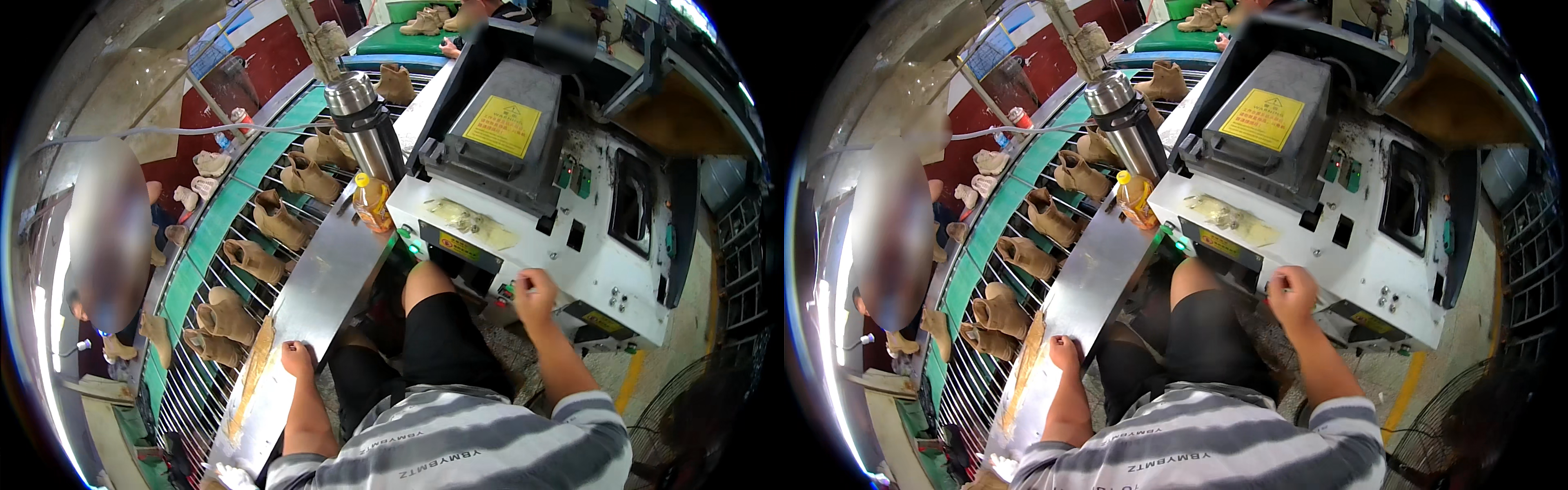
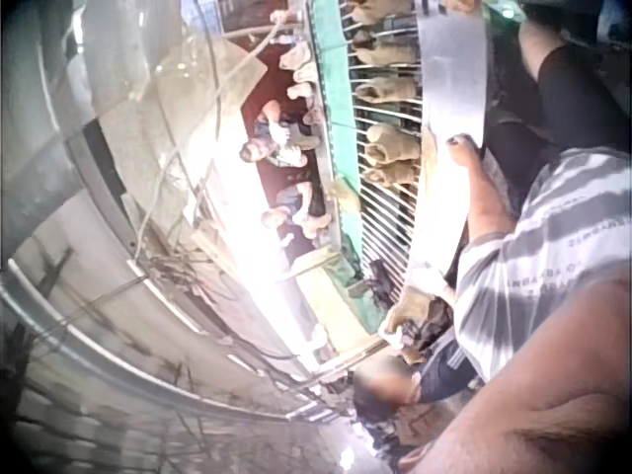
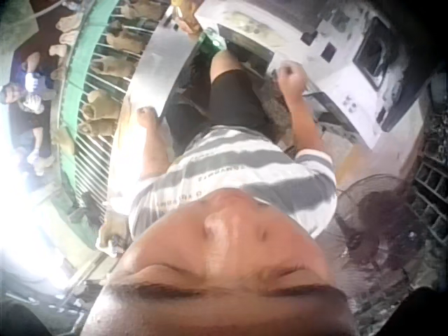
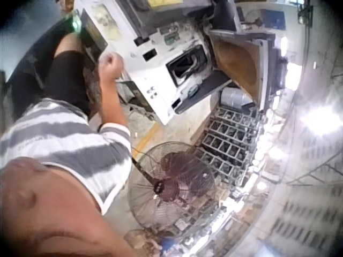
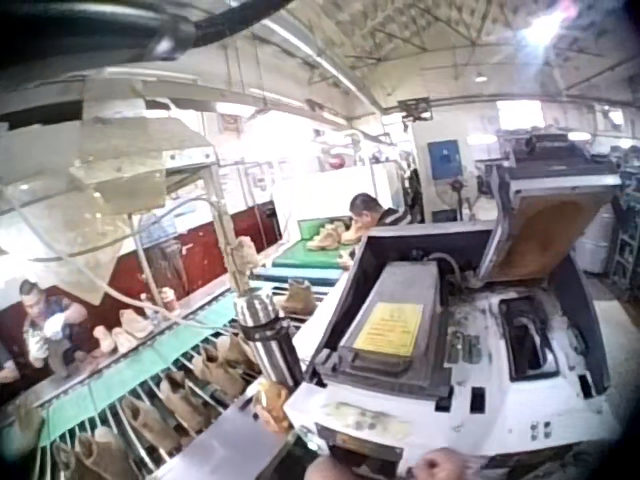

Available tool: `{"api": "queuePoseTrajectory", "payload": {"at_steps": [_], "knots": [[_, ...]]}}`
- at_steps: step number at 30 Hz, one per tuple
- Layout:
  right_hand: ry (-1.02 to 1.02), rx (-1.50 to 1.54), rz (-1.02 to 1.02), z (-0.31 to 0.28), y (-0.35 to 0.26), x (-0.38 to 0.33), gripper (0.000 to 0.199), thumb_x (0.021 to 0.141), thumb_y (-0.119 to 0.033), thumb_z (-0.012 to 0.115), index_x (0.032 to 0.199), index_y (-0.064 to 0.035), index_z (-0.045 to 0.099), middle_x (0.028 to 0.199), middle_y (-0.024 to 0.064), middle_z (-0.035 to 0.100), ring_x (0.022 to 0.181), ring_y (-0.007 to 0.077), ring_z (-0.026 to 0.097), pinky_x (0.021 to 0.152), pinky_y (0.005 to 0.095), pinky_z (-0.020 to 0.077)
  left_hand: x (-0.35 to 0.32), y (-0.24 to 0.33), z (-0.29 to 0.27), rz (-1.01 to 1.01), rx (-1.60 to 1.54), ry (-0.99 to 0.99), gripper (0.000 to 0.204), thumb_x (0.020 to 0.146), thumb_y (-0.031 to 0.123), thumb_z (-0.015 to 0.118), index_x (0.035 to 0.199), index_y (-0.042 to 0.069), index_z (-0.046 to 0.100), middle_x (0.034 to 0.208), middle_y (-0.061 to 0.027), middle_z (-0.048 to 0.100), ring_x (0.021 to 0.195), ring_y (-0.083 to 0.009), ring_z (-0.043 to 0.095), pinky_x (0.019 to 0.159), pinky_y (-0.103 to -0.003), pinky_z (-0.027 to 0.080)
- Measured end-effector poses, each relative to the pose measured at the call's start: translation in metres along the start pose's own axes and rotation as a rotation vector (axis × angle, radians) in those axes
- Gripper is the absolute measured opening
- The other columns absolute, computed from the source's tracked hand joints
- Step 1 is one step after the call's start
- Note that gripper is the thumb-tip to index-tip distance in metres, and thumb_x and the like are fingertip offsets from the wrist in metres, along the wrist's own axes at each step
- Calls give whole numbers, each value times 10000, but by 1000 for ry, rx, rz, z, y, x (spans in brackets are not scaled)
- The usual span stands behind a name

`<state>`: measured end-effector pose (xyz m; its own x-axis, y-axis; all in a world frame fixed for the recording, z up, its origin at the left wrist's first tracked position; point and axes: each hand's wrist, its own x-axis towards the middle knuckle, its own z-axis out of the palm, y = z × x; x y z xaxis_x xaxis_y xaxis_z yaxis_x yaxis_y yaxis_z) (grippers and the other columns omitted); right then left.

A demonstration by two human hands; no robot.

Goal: The person takes shoe uppers from a conveyor belt, places them into a heating machine to soften materials, and returns them to the conveyor.

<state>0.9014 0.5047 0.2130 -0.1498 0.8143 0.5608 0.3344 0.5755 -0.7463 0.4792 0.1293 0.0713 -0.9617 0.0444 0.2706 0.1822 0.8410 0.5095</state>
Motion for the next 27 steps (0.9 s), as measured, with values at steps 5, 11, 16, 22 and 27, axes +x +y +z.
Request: {"api": "queuePoseTrajectory", "payload": {"at_steps": [5,11,16,22,27], "knots": [[-222,-513,82,-67,38,38,280,759,-149,698,1031,-107,647,708,84,604,681,288,612,623,407,485,3,6,1,-29,77,-37,158,830,225,587,834,69,604,740,-134,663,710,-338,641,656,-446,493],[-463,-521,8,-67,54,61,302,759,-176,696,1045,-95,645,785,94,655,712,306,636,628,416,494,3,13,2,-52,155,-13,161,840,245,579,846,85,569,733,-136,649,713,-353,630,653,-455,485],[-492,-473,16,-66,63,59,281,760,-141,684,1029,-72,640,783,105,651,681,304,623,623,406,488,5,21,2,-100,259,-24,166,850,250,562,857,85,543,725,-143,641,708,-361,626,646,-466,474],[-568,-428,13,-64,64,65,295,770,-72,655,1060,-41,611,715,106,572,630,279,560,594,381,453,3,20,3,-129,284,-32,152,842,230,575,869,84,542,732,-140,646,706,-350,632,648,-454,480],[-551,-170,242,-74,82,66,142,772,0,578,900,-40,531,736,27,432,587,135,399,546,277,385,7,29,2,-69,253,-4,121,814,194,598,821,86,544,679,-124,627,648,-336,624,610,-431,475]]}}
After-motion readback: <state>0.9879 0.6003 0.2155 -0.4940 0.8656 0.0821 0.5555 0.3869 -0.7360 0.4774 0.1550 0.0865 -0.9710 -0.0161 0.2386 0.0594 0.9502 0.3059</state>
